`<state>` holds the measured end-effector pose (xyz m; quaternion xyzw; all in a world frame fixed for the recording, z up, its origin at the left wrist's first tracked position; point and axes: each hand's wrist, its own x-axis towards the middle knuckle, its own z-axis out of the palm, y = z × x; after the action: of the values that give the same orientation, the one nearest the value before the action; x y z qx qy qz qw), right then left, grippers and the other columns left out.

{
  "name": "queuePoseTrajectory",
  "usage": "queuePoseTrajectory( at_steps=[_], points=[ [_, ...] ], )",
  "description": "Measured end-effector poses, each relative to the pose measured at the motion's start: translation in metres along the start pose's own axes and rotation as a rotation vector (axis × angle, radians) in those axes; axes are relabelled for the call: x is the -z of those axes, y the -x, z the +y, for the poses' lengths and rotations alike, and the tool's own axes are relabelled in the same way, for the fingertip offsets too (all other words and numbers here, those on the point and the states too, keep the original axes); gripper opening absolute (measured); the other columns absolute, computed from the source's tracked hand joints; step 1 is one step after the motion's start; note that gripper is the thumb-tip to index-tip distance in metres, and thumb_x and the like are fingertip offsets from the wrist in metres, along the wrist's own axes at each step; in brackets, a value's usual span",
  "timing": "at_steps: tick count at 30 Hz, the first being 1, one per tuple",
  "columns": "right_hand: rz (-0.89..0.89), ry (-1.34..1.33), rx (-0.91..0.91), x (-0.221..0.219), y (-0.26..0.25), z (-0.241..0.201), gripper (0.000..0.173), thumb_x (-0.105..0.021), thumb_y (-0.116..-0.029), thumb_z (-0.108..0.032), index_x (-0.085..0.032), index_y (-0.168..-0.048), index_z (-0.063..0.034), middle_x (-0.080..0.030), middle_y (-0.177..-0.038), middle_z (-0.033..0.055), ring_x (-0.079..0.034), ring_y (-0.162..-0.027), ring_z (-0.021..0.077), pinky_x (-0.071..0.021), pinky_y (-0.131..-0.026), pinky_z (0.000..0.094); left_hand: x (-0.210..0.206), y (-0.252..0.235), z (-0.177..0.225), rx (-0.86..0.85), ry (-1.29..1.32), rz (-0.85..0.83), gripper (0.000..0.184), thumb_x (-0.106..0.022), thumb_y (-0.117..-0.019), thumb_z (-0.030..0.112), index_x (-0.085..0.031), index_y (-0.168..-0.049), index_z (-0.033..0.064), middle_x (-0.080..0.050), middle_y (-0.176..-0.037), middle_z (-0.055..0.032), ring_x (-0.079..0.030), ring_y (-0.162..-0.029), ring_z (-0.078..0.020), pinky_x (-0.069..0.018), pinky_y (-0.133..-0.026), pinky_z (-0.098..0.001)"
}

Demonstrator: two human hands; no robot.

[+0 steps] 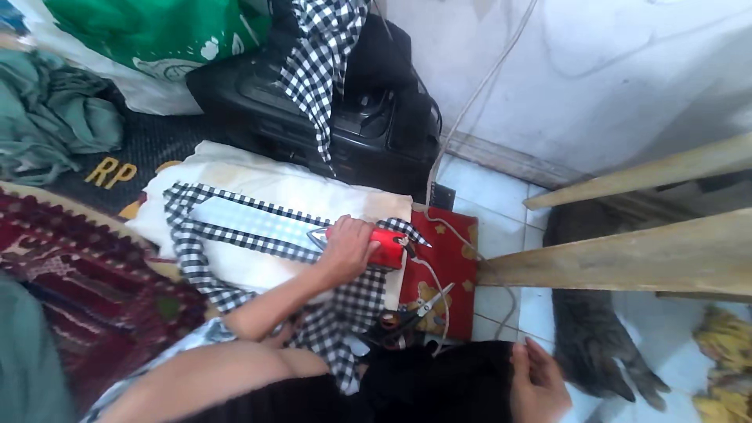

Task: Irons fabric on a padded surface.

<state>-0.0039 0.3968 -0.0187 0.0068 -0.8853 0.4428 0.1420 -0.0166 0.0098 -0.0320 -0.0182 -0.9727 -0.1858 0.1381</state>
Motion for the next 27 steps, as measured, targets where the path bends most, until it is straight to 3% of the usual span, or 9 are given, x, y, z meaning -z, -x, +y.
queuePoseTrajectory(
  at_steps=[27],
  points=[
    [-0.011, 0.06, -0.049, 0.0023, 0.0024, -0.0039, 0.032, -0.067, -0.0974, -0.012, -0.066, -0.117, 0.0134, -0.071, -0.091, 0.0148, -0.063, -0.072, -0.0039, -0.0521, -0.067, 0.0126, -0.0049, 0.0017, -0.0059, -0.031, -0.015, 0.033, 0.041, -0.042, -0.1073, 0.031, -0.065, -0.117, -0.001, -0.069, -0.108, -0.0188, -0.066, -0.109, -0.0367, -0.0413, -0.108, -0.0568]
  ],
)
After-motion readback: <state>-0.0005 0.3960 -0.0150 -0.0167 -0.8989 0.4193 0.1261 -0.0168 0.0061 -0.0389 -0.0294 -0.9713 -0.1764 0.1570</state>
